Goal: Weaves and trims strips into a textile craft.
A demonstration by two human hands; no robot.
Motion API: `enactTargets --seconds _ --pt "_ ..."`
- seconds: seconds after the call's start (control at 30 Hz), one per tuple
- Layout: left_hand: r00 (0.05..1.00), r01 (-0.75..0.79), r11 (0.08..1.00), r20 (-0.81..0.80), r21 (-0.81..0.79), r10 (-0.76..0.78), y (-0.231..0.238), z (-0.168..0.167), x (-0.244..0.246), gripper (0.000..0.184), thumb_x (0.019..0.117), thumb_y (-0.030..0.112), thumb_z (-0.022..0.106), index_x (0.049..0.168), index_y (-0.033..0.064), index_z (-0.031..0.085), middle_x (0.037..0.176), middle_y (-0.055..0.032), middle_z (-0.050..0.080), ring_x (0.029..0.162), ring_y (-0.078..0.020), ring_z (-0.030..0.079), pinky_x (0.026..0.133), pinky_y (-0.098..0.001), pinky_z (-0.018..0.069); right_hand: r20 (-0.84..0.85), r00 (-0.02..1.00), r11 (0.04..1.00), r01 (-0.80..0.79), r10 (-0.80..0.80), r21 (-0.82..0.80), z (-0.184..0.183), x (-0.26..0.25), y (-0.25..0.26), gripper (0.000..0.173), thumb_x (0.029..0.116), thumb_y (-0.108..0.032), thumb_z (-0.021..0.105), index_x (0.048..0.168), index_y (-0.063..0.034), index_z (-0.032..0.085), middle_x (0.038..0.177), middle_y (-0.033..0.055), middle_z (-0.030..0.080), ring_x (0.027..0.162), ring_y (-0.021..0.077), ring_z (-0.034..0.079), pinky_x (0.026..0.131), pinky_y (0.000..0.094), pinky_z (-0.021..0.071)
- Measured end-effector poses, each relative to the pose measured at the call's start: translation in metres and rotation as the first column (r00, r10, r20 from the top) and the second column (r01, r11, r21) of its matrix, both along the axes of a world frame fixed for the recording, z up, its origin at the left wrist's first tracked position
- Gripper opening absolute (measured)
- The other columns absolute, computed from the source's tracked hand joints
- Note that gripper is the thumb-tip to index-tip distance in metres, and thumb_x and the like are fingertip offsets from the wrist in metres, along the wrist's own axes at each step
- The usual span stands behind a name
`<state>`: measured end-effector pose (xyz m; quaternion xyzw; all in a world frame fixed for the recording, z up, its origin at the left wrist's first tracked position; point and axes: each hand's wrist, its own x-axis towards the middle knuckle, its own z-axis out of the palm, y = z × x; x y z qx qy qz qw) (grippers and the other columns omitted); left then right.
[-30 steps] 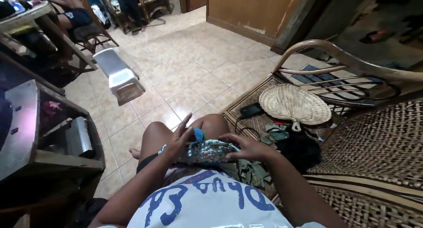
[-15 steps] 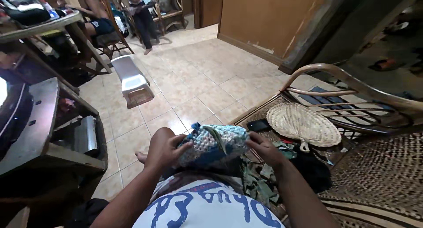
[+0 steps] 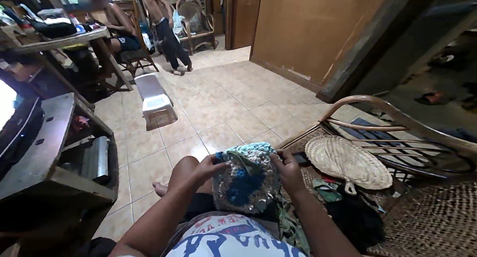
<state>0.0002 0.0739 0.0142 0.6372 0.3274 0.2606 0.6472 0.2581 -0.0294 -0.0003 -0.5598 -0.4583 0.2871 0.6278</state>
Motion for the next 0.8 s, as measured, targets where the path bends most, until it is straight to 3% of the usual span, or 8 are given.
enactTargets --seconds 0.13,0.2,0.27,0.33,0.47,0.6,0.7,0.8 --pt "0.997 -0.056 0.998 0.055 -0.029 0.058 -0.001 -0.015 0.006 0.025 0.1004 0.013 0.062 0.118 -0.0039 0.062 0.102 -0.0043 0.07 0.093 -0.0063 0.067 0.089 -0.0275 0.0562 -0.267 0.961 0.991 -0.103 0.076 -0.087 -0.029 -0.004 -0.015 0.07 0.0803 -0.021 0.076 0.138 0.0047 0.046 0.113 0.0016 0.068 0.097 0.0036 0.068 0.085 0.0244 0.0599" --pt "0.997 -0.053 0.997 0.053 -0.055 0.056 -0.004 -0.019 0.008 0.022 0.1006 0.014 0.062 0.115 -0.0031 0.062 0.1 -0.0033 0.069 0.091 -0.006 0.066 0.087 -0.0268 0.0557 -0.296 0.952 0.976 -0.138 0.084 -0.168 -0.043 -0.007 -0.025 0.084 0.0779 -0.025 0.079 0.145 0.005 0.038 0.119 0.0026 0.066 0.1 0.002 0.067 0.087 0.0225 0.0585" --pt "0.995 -0.059 0.996 0.075 -0.061 0.064 -0.006 -0.022 0.009 0.021 0.1004 0.014 0.062 0.113 -0.0025 0.064 0.099 -0.003 0.069 0.091 -0.0062 0.066 0.087 -0.0271 0.056 -0.295 0.952 0.967 -0.141 0.075 -0.21 -0.054 -0.009 -0.03 0.083 0.0829 -0.019 0.076 0.15 0.0066 0.034 0.122 0.0074 0.066 0.099 0.0043 0.068 0.087 0.0234 0.0587" --pt "0.987 -0.092 0.994 0.127 -0.06 0.099 -0.007 -0.027 0.01 0.021 0.0992 0.014 0.063 0.113 -0.0023 0.065 0.1 -0.0038 0.07 0.091 -0.0078 0.067 0.087 -0.0283 0.0569 -0.28 0.959 0.97 -0.111 0.047 -0.217 -0.053 -0.009 -0.034 0.072 0.0864 -0.011 0.074 0.146 0.0067 0.038 0.118 0.0073 0.067 0.096 0.005 0.069 0.085 0.0236 0.0596" --pt "0.948 -0.217 0.965 0.202 -0.147 0.244 -0.013 -0.027 0.021 0.018 0.0981 0.008 0.064 0.112 -0.0037 0.065 0.097 -0.0065 0.07 0.087 -0.0105 0.068 0.083 -0.0292 0.0579 -0.179 0.984 0.989 -0.039 0.012 -0.146 -0.041 0.0 -0.034 0.053 0.0861 -0.004 0.073 0.133 0.0051 0.051 0.109 0.0038 0.071 0.092 0.0057 0.071 0.082 0.0249 0.0617" --pt "0.926 -0.29 0.916 0.162 -0.279 0.342 -0.014 -0.025 0.037 0.018 0.1011 0.011 0.063 0.111 -0.0034 0.064 0.095 -0.0083 0.07 0.084 -0.0124 0.068 0.079 -0.0298 0.0582 -0.105 0.994 0.99 0.006 -0.021 -0.141 -0.039 0.008 -0.034 0.049 0.0859 -0.006 0.074 0.129 0.0047 0.055 0.107 0.0041 0.071 0.091 0.0049 0.07 0.082 0.0238 0.0612" --pt "0.939 -0.281 0.899 0.098 -0.335 0.33 -0.003 -0.028 0.051 0.026 0.1054 0.022 0.057 0.113 -0.0013 0.066 0.092 -0.0074 0.069 0.08 -0.0128 0.067 0.076 -0.0306 0.0579 -0.098 0.993 0.966 0.04 -0.067 -0.257 -0.045 0.012 -0.033 0.051 0.0881 -0.009 0.074 0.133 0.0041 0.054 0.114 0.0089 0.068 0.097 0.0066 0.068 0.086 0.0242 0.059" --pt "0.964 -0.223 0.893 0.047 -0.39 0.262 0.015 -0.045 0.062 0.034 0.1072 0.031 0.053 0.118 0.0019 0.066 0.097 -0.0086 0.071 0.084 -0.0151 0.069 0.078 -0.0333 0.0584 -0.078 0.992 0.927 0.065 -0.1 -0.369 -0.063 0.016 -0.03 0.054 0.0927 -0.012 0.072 0.14 0.0029 0.05 0.126 0.0154 0.064 0.109 0.0123 0.065 0.094 0.0297 0.0556"
